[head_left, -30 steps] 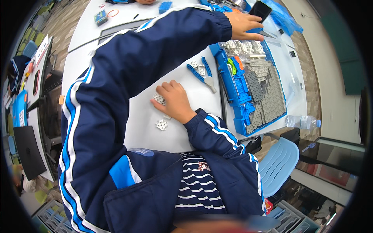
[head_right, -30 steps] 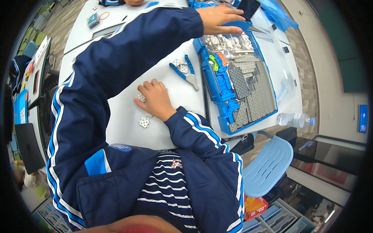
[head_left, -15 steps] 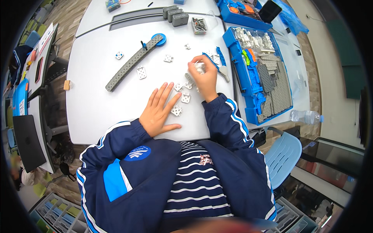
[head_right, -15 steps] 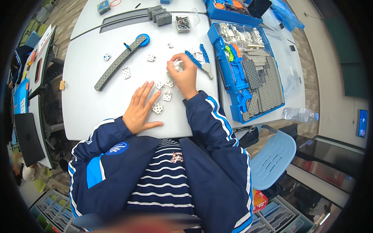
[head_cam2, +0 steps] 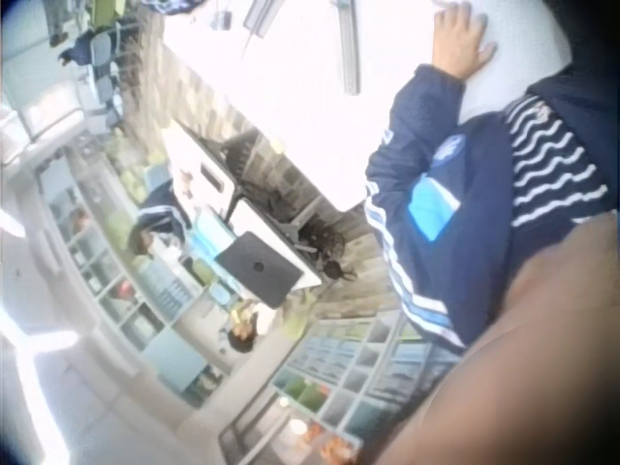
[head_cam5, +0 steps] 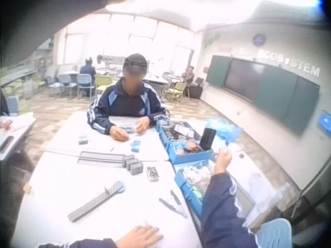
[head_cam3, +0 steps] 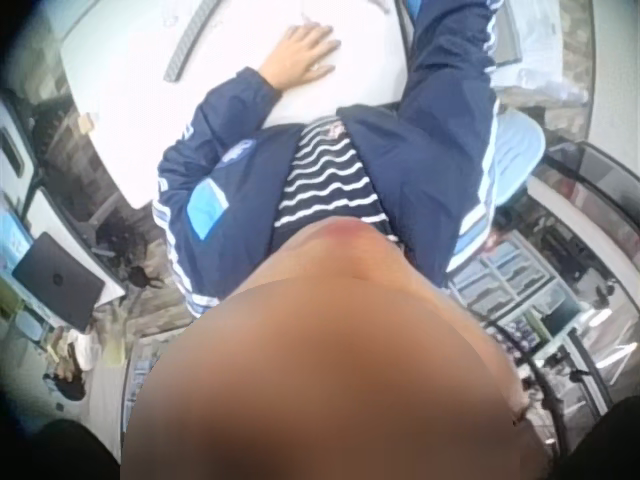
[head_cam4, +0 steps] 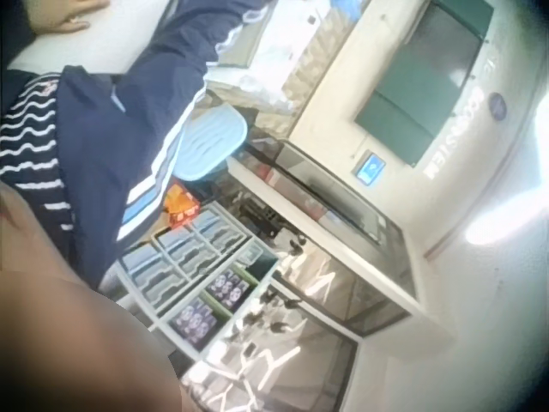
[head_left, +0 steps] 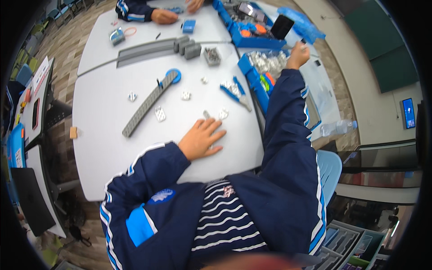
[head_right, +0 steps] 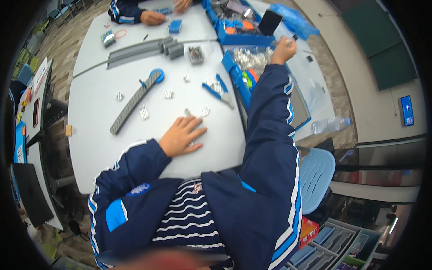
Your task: The person sorts small white plastic pieces on a table, then attaches them to a long gray perforated strip using a blue plastic tool. They continue adding pieces and adjusting the strip while another person works nearby.
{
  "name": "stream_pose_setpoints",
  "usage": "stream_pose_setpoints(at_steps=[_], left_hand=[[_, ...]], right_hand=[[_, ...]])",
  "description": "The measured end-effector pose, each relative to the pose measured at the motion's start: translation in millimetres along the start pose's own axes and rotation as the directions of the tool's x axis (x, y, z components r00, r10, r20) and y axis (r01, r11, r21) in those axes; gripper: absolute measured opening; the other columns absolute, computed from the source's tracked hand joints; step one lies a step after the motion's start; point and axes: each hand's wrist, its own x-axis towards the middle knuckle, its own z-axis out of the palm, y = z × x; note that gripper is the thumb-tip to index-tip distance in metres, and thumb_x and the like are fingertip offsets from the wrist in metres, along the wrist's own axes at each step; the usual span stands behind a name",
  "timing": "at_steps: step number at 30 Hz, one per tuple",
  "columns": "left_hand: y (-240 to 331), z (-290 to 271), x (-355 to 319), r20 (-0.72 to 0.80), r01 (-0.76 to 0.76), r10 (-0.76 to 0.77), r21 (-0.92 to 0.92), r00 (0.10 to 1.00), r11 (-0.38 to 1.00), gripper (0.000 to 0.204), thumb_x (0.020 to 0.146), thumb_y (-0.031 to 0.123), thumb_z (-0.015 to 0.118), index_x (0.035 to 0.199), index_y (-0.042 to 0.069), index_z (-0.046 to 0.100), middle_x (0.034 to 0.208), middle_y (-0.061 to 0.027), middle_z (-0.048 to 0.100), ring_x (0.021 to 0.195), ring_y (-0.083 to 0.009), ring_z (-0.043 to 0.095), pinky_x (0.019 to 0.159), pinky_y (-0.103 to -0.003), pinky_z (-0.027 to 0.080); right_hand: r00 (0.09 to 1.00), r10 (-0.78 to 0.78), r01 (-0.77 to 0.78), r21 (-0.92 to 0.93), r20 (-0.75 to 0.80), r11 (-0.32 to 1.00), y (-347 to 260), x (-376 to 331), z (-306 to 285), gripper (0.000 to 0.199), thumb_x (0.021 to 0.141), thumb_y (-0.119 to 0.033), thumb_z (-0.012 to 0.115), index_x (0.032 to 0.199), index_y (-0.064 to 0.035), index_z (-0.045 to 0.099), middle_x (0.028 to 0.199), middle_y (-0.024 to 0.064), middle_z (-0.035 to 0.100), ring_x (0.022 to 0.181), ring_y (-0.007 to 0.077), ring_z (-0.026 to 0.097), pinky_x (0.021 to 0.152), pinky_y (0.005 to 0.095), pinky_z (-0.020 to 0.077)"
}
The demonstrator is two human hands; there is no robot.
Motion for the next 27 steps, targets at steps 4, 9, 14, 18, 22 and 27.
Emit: stream_pose_setpoints(at_steps=[4,9,14,18,22,27], left_hand=[[-0.4,-6.0,-0.5,0.036,0.061,-0.06,-0.041,0.998,0.997,0.054,0.086,0.045,0.068,0.127,0.012,0.06,0.137,-0.0176,0.051,0.126,-0.0365,0.048,0.103,-0.049,0.038],[2.5,-9.1,2.7,-0.079,0.185,-0.182,0.044,0.98,0.982,0.066,0.088,0.052,0.065,0.137,0.01,0.054,0.147,-0.0198,0.044,0.14,-0.0391,0.036,0.114,-0.057,0.026],[-1.2,-6.9,6.5,-0.039,0.21,-0.209,0.041,0.977,0.977,0.061,0.088,0.041,0.067,0.139,0.011,0.053,0.144,-0.0189,0.046,0.137,-0.0378,0.039,0.112,-0.053,0.029],[-8.1,-4.8,6.4,-0.053,0.173,-0.172,0.033,0.984,0.984,0.049,0.086,0.031,0.069,0.127,0.007,0.056,0.126,-0.016,0.053,0.117,-0.0326,0.049,0.096,-0.044,0.04],[-19.0,-3.0,6.2,-0.034,0.115,-0.114,0.047,0.993,0.992,0.028,0.086,0.025,0.068,0.104,0.007,0.057,0.103,-0.0098,0.053,0.097,-0.0254,0.054,0.079,-0.036,0.044],[-31.5,-3.2,3.3,-0.029,0.019,-0.018,0.026,0.999,0.999,0.015,0.089,0.021,0.066,0.09,0.008,0.057,0.085,-0.0047,0.056,0.082,-0.0219,0.059,0.068,-0.035,0.049]], right_hand=[[0.939,0.006,0.137,-0.391,0.344,0.91,69.2,16.5,1.3,0.017,0.081,-0.019,0.071,0.084,-0.0028,0.07,0.077,0.0036,0.07,0.071,0.0123,0.063,0.065,0.0313,0.049],[0.46,0.399,-0.098,-0.401,0.793,0.911,57.3,43.6,-22.5,0.022,0.083,-0.024,0.074,0.092,-0.0042,0.074,0.089,0.0037,0.073,0.081,0.0115,0.065,0.073,0.0285,0.0483],[0.459,0.512,0.01,-0.58,0.726,0.814,2.1,36.9,-26.6,0.03,0.086,-0.03,0.076,0.107,-0.0082,0.073,0.098,0.004,0.073,0.086,0.0141,0.065,0.078,0.0284,0.0481],[0.43,0.453,0.357,-0.608,0.781,0.709,-63.6,18.4,-20.6,0.036,0.089,-0.036,0.073,0.108,-0.0048,0.072,0.094,0.007,0.072,0.083,0.016,0.065,0.073,0.031,0.05],[0.369,0.306,0.394,-0.446,0.878,0.804,-133.0,-56.9,-28.5,0.033,0.092,-0.031,0.07,0.11,-0.003,0.07,0.095,0.0094,0.071,0.084,0.0164,0.064,0.074,0.0301,0.0507],[0.267,0.253,0.369,-0.341,0.93,0.865,-162.3,-201.3,-46.1,0.027,0.09,-0.021,0.073,0.111,-0.0048,0.069,0.098,0.0083,0.067,0.083,0.0189,0.063,0.072,0.0328,0.0507]])
